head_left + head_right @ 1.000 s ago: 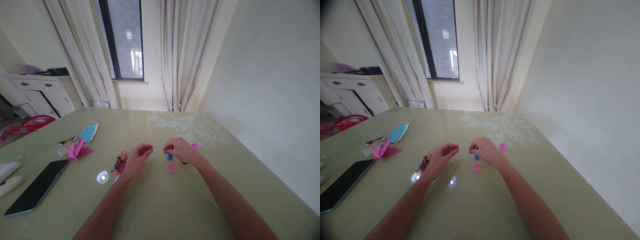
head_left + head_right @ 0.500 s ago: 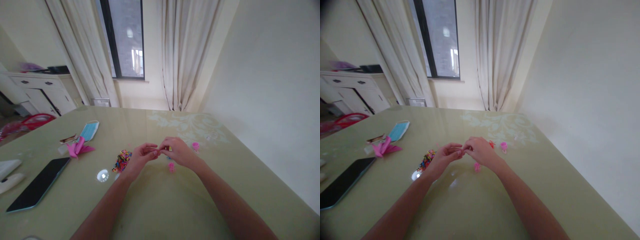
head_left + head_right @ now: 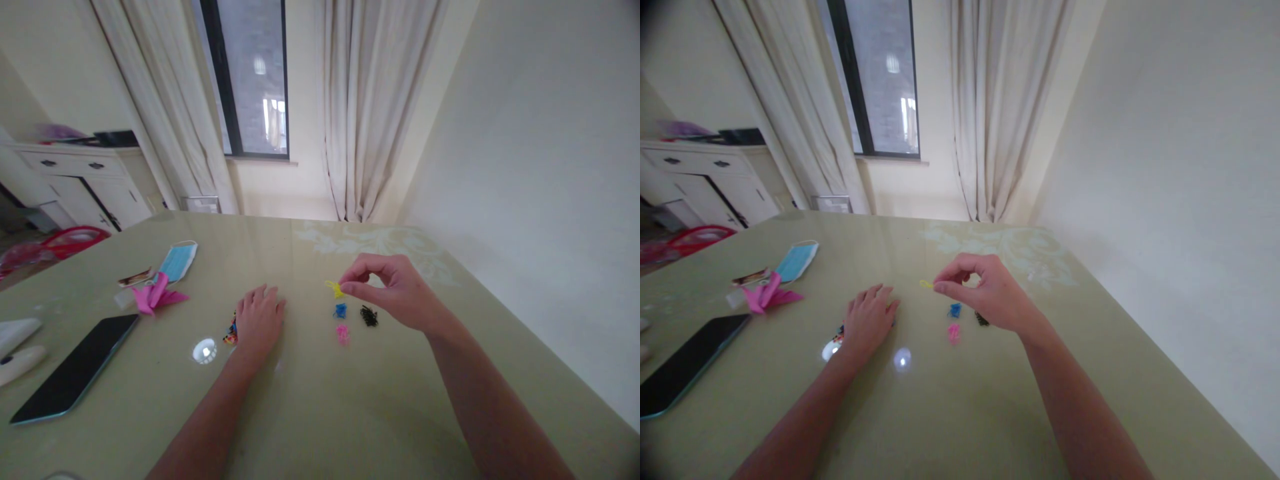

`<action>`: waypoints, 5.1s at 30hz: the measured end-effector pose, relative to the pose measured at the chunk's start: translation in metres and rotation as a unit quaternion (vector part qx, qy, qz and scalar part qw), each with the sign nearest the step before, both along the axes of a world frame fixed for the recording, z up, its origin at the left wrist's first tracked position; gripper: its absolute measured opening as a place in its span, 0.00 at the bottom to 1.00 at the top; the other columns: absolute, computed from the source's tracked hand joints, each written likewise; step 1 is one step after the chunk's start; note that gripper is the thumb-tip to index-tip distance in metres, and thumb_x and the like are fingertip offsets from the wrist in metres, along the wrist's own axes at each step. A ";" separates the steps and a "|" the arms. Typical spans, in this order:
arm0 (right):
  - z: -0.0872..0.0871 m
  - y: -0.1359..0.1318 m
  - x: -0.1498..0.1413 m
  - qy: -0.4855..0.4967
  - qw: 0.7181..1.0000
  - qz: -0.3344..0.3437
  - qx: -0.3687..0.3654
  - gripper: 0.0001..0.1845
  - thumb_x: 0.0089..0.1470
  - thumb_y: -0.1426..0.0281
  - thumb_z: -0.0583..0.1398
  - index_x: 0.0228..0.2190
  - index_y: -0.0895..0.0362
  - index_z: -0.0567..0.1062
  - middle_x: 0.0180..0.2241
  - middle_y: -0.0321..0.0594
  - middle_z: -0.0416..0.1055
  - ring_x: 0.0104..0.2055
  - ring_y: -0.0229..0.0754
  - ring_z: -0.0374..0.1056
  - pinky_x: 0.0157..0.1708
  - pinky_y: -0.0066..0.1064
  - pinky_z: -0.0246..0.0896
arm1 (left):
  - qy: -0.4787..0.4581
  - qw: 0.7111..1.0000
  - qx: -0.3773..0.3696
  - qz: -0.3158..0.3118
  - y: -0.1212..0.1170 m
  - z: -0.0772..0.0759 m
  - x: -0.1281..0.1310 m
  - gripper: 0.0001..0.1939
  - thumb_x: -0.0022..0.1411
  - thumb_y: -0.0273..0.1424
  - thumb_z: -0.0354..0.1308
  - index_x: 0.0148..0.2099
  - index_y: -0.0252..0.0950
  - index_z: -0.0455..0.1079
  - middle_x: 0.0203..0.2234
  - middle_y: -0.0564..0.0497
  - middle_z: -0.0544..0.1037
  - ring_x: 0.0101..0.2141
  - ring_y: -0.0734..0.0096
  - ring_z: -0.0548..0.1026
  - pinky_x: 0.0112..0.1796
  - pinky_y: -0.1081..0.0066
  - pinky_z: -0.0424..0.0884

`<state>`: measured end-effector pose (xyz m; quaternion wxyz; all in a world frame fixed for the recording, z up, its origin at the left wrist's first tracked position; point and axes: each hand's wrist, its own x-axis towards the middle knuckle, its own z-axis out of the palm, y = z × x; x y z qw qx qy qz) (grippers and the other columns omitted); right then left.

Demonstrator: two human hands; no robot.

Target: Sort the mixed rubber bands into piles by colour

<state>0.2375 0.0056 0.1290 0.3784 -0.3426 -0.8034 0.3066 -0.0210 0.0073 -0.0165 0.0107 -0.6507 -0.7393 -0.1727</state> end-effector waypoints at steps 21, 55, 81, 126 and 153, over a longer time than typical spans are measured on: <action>0.002 0.002 0.004 0.008 0.999 -0.025 0.039 0.10 0.59 0.62 0.67 0.33 0.56 0.83 0.30 0.38 0.79 0.32 0.39 0.70 0.34 0.32 0.64 | 0.002 0.997 0.000 -0.075 0.006 -0.005 -0.001 0.17 0.70 0.24 0.48 0.49 0.37 0.78 0.44 0.43 0.79 0.45 0.53 0.78 0.49 0.57 0.69; -0.078 0.035 -0.039 -0.130 0.991 -0.006 0.027 0.05 0.57 0.70 0.69 0.36 0.57 0.84 0.32 0.38 0.78 0.31 0.36 0.72 0.35 0.28 0.62 | -0.622 0.758 -0.007 -0.196 0.006 0.008 0.019 0.18 0.54 0.42 0.71 0.43 0.36 0.78 0.36 0.48 0.84 0.37 0.65 0.81 0.43 0.64 0.77; 0.010 -0.017 0.000 0.046 0.997 -0.035 0.052 0.09 0.59 0.61 0.68 0.31 0.53 0.84 0.29 0.38 0.79 0.32 0.41 0.72 0.32 0.35 0.65 | -0.559 0.817 -0.048 -0.134 0.006 0.004 0.019 0.19 0.53 0.44 0.70 0.41 0.36 0.78 0.35 0.46 0.85 0.38 0.59 0.83 0.39 0.66 0.75; -0.133 0.090 0.009 -0.226 0.952 -0.198 -0.056 0.08 0.56 0.69 0.65 0.33 0.57 0.86 0.33 0.44 0.84 0.34 0.44 0.77 0.33 0.31 0.64 | -0.543 0.832 0.009 -0.116 0.009 0.011 0.017 0.20 0.51 0.50 0.67 0.32 0.37 0.79 0.25 0.50 0.80 0.29 0.67 0.74 0.34 0.69 0.69; -0.076 0.038 -0.034 -0.123 0.992 -0.007 -0.006 0.04 0.58 0.72 0.66 0.31 0.57 0.84 0.28 0.38 0.77 0.31 0.37 0.69 0.33 0.28 0.60 | -0.632 0.747 -0.053 -0.199 0.002 0.010 0.022 0.18 0.54 0.42 0.72 0.38 0.34 0.77 0.28 0.51 0.81 0.31 0.70 0.76 0.37 0.69 0.72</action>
